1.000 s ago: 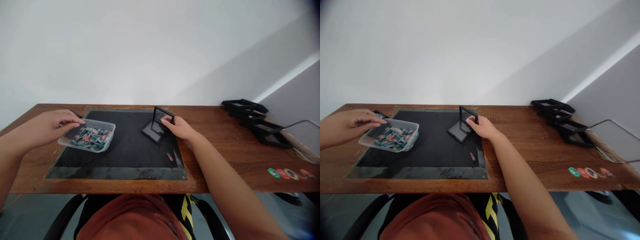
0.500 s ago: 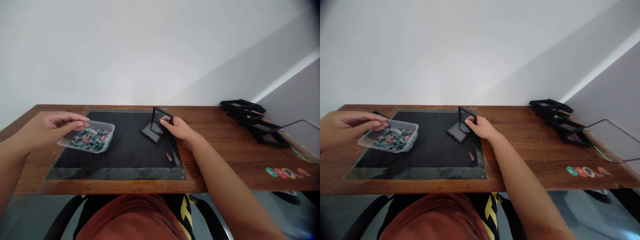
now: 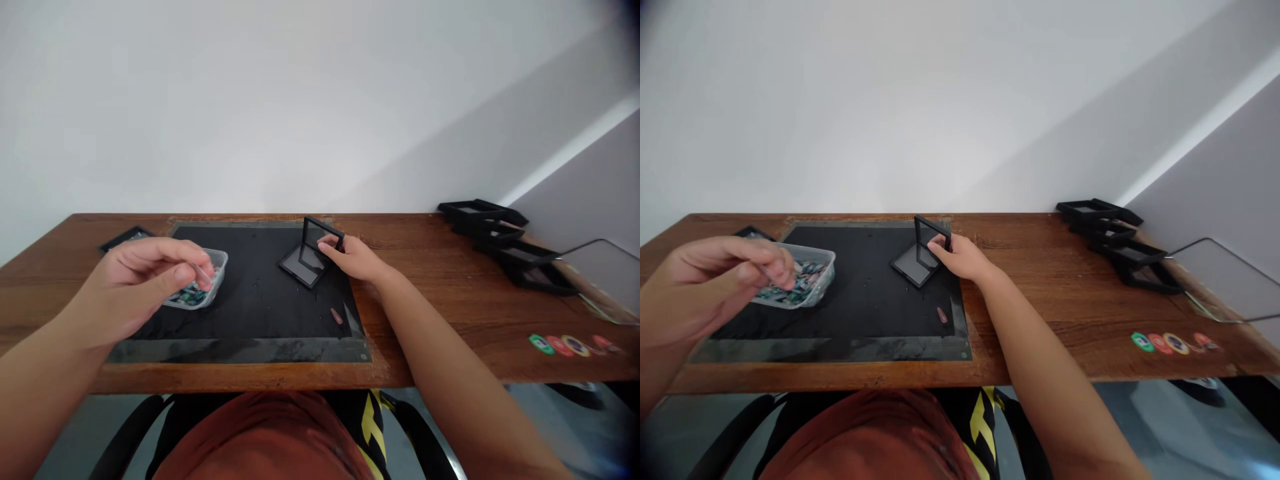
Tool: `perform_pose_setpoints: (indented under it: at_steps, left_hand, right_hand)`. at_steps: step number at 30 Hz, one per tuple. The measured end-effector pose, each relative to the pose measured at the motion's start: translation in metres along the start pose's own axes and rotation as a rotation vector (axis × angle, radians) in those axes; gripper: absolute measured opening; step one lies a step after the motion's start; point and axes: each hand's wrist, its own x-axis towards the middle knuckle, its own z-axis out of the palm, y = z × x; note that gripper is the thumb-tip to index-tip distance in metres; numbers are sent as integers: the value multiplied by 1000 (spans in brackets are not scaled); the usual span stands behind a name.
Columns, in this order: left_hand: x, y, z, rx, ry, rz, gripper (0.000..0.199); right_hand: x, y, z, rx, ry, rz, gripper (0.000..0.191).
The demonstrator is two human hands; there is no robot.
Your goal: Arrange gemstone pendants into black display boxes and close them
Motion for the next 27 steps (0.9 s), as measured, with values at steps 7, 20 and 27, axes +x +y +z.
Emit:
perform_pose_setpoints:
  at_steps: [7,20,27]
  left_hand:
    - [-6,2,9,-125,-127,11,14]
    - [-9,7,16,-236,-152,-102,9]
    - [-17,5,11,-179,-170,-50,13]
  right_hand:
    - [-1,-1,0,-15,-17,7,31]
    - [-1,0,-1,-14,-18,-10,30]
    - [-2,-2,-1,-19,-21,-6,30]
